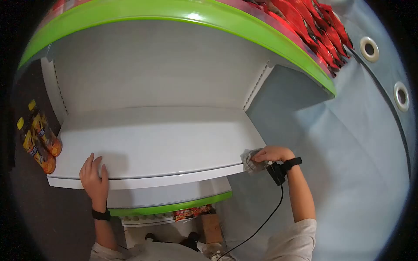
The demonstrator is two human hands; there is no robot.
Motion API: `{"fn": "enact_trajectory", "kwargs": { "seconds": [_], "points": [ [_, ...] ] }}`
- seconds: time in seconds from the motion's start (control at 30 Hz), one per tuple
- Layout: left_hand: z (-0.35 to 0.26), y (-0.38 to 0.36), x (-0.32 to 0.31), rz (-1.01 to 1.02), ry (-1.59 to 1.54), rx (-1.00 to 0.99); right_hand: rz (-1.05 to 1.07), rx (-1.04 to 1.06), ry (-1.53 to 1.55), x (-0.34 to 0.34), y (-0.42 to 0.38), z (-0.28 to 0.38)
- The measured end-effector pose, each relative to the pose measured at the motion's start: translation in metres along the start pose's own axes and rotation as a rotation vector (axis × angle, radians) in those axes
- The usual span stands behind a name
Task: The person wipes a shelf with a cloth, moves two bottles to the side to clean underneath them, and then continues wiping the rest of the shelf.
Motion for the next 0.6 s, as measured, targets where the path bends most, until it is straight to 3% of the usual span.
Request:
{"fn": "enact_trajectory", "kwargs": {
  "seconds": [0.17, 0.23, 0.47, 0.57, 0.6],
  "points": [
    [-0.005, 0.002, 0.002, 0.006, -0.033, 0.054, 0.133, 0.135, -0.08, 0.0, 0.002, 0.025],
    [-0.004, 0.002, 0.002, 0.008, -0.046, 0.072, 0.176, 0.054, -0.054, -0.004, 0.003, 0.04],
    [-0.002, 0.001, 0.002, 0.001, -0.04, 0.075, 0.33, 0.43, -0.07, -0.027, 0.008, 0.128],
    [-0.004, 0.002, 0.002, -0.009, -0.047, 0.083, 0.33, 0.528, -0.245, -0.039, 0.018, 0.169],
    [-0.004, 0.002, 0.002, -0.011, -0.061, 0.081, 0.345, 0.657, -0.27, -0.044, 0.024, 0.183]
  ]
}}
Point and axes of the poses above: each hand's wrist, its own y-axis towards the middle knuckle, its own x-axis out of the back of the hand, z = x × y, the point moved 2 cm from there along y, towards the middle knuckle, and after that the axes turned 2 degrees about -x, right-handed, at the moved point
